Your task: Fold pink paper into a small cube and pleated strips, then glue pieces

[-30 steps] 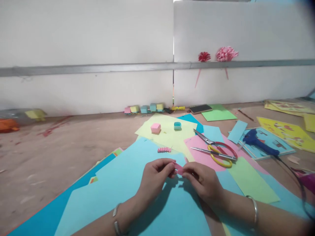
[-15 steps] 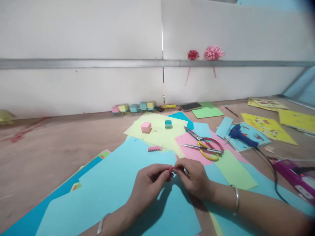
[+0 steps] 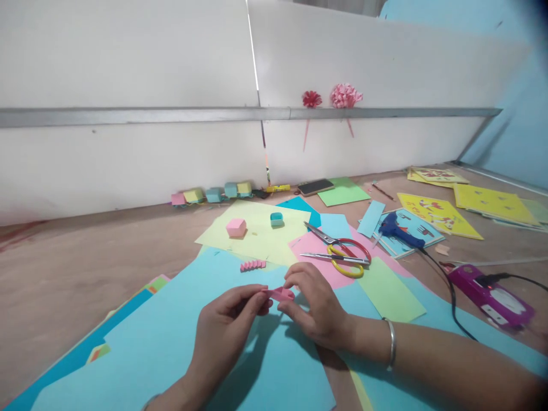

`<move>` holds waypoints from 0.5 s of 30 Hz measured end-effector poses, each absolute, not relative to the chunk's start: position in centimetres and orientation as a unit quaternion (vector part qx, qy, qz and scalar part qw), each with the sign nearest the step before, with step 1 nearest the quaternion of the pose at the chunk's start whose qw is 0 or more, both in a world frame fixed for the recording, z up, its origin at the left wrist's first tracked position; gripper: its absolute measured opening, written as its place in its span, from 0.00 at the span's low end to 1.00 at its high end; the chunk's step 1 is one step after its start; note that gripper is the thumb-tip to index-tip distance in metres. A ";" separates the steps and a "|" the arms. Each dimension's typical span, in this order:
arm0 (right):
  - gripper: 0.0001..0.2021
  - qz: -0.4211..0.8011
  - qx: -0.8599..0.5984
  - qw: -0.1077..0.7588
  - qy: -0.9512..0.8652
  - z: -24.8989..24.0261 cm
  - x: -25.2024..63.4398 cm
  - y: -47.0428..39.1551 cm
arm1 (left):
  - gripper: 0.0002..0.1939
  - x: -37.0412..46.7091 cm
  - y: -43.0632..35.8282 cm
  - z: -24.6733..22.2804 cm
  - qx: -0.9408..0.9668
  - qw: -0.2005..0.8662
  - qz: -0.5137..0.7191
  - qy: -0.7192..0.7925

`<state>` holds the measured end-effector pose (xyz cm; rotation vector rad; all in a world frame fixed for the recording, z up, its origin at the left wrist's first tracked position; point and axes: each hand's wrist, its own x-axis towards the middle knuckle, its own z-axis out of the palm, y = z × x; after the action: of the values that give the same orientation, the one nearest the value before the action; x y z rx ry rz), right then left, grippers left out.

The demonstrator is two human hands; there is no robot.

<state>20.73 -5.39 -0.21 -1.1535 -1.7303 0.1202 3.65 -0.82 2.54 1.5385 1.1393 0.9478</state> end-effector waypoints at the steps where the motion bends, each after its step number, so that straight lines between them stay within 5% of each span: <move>1: 0.08 0.079 -0.479 0.511 -0.709 -0.2 20.8 -5.3 | 0.07 3.6 -0.7 2.6 0.619 0.487 0.393 0.474; 6: 0.09 0.186 -0.458 0.460 -0.737 1.4 21.4 -5.0 | 0.11 3.3 -0.4 3.2 0.572 0.535 0.413 0.465; 15: 0.10 0.129 -0.364 0.279 -0.879 12.9 22.9 -5.4 | 0.09 0.9 -1.8 8.9 0.623 0.493 0.475 0.378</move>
<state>22.86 -5.40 12.90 -0.9775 -2.3592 0.3449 0.92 -1.83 8.89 1.5104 0.9161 1.1532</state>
